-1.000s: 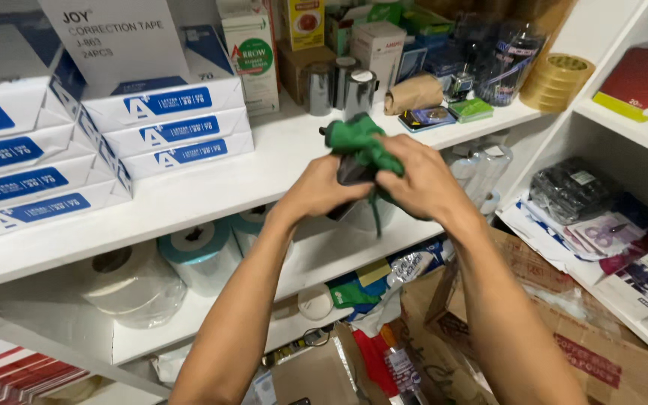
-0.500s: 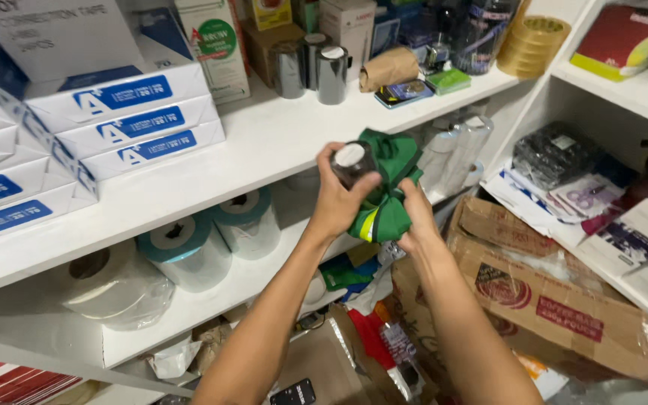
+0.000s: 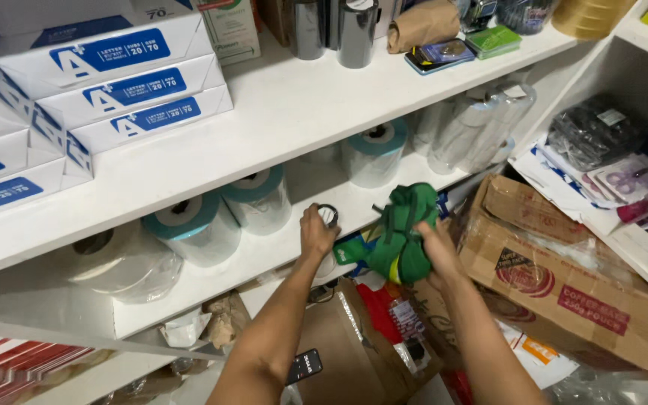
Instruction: The person organizes various stationary items on shelves, including boxes of paper, ink cartridges, and tape, by moving items between shelves and into boxes.
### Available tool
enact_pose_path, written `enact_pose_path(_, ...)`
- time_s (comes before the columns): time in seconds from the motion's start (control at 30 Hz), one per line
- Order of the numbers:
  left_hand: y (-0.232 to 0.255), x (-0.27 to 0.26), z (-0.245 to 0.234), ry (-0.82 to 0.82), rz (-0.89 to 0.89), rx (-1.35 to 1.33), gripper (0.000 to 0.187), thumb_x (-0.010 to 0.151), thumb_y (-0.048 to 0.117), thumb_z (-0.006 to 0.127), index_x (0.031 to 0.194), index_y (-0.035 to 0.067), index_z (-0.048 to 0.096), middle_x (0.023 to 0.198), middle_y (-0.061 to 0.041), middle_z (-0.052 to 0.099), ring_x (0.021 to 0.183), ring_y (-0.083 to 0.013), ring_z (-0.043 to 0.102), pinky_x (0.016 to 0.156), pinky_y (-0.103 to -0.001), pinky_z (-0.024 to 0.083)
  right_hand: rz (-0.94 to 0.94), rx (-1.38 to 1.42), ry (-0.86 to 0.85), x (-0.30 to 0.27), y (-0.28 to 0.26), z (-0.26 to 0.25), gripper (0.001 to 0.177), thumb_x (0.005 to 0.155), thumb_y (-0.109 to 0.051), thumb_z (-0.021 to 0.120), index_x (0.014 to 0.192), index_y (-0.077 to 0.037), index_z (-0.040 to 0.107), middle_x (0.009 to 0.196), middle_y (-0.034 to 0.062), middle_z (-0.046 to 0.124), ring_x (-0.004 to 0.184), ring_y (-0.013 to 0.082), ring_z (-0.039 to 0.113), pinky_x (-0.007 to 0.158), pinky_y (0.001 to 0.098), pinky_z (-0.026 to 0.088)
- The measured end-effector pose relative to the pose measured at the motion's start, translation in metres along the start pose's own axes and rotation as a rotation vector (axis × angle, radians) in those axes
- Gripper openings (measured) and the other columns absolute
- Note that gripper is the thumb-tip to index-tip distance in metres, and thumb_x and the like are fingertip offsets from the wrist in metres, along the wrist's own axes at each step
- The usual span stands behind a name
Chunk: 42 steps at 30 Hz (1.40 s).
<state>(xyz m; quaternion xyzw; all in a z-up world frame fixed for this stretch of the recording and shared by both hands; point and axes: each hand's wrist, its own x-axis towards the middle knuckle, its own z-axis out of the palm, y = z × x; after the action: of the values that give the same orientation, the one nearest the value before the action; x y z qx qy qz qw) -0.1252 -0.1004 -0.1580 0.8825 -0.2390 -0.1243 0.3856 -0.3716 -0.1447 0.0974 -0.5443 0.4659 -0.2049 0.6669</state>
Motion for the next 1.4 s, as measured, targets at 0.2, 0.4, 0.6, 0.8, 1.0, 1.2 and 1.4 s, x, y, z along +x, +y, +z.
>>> enact_pose_path(0.2, -0.005, -0.009, -0.001, -0.01, -0.039, 0.002, 0.084, 0.078, 0.018, 0.085, 0.147, 0.003, 0.039, 0.141, -0.021, 0.051, 0.133, -0.0439, 0.052, 0.116, -0.047, 0.047, 0.039, -0.211, -0.066, -0.015, -0.008, 0.006, 0.074, 0.09, -0.035, 0.063, 0.159, -0.018, 0.042, 0.164, 0.0181, 0.04, 0.149, 0.037, 0.039, 0.121, 0.0541, 0.032)
enact_pose_path(0.4, 0.008, -0.01, 0.005, -0.008, -0.089, 0.074, 0.088, 0.082, 0.018, 0.084, 0.149, 0.002, 0.029, 0.144, -0.021, 0.044, 0.136, -0.0419, 0.047, 0.115, -0.045, 0.048, 0.01, -0.158, -0.067, 0.006, 0.006, -0.005, 0.069, 0.094, -0.032, 0.063, 0.159, -0.015, 0.046, 0.157, 0.0209, 0.048, 0.143, 0.0383, 0.045, 0.115, 0.0549, 0.038)
enact_pose_path(0.6, 0.101, -0.059, -0.046, -0.018, 0.089, 0.561, 0.095, 0.081, 0.032, 0.087, 0.151, -0.011, 0.039, 0.144, -0.033, 0.044, 0.13, -0.0457, 0.047, 0.102, -0.048, 0.049, -0.095, -0.216, -0.037, 0.049, 0.011, -0.041, 0.066, 0.09, -0.034, 0.07, 0.152, -0.02, 0.052, 0.148, 0.0202, 0.057, 0.137, 0.0361, 0.052, 0.114, 0.0523, 0.042)
enact_pose_path(0.8, 0.286, -0.069, -0.143, 0.317, 0.665, 0.007, 0.028, 0.099, 0.029, 0.062, 0.092, 0.003, 0.069, 0.079, -0.018, 0.069, 0.08, -0.0384, 0.072, 0.066, -0.045, 0.057, -0.175, 0.122, 0.102, 0.029, -0.025, -0.026, 0.056, 0.09, -0.024, 0.073, 0.141, -0.006, 0.057, 0.128, 0.016, 0.062, 0.122, 0.0297, 0.057, 0.103, 0.0506, 0.046)
enact_pose_path(1.0, 0.34, 0.089, -0.155, 0.608, 0.375, 0.235, 0.091, 0.09, 0.065, 0.069, 0.161, 0.027, 0.028, 0.124, -0.023, 0.047, 0.108, -0.0443, 0.05, 0.091, -0.057, 0.044, -0.064, 0.214, 0.019, 0.023, -0.04, -0.033, 0.049, 0.089, -0.011, 0.068, 0.138, -0.008, 0.065, 0.127, 0.0186, 0.073, 0.11, 0.0318, 0.069, 0.096, 0.0419, 0.055)
enact_pose_path(1.2, 0.335, 0.132, -0.144, 0.593, 0.409, 0.159, 0.064, 0.094, 0.037, 0.074, 0.146, 0.015, 0.044, 0.115, -0.026, 0.057, 0.1, -0.0453, 0.063, 0.085, -0.057, 0.051, -0.141, 0.279, 0.074, 0.042, -0.018, -0.055, 0.04, 0.086, -0.008, 0.072, 0.126, -0.004, 0.07, 0.112, 0.0193, 0.076, 0.097, 0.0298, 0.071, 0.085, 0.0404, 0.057)
enact_pose_path(1.4, 0.343, 0.003, -0.186, 0.631, 0.695, -0.323, 0.059, 0.095, 0.039, 0.064, 0.138, 0.004, 0.043, 0.13, -0.029, 0.064, 0.114, -0.0481, 0.062, 0.095, -0.055, 0.046, -0.224, 0.045, 0.153, 0.004, -0.054, -0.078, 0.054, 0.092, -0.025, 0.062, 0.145, -0.014, 0.057, 0.135, 0.0176, 0.071, 0.115, 0.0363, 0.074, 0.104, 0.0546, 0.058)
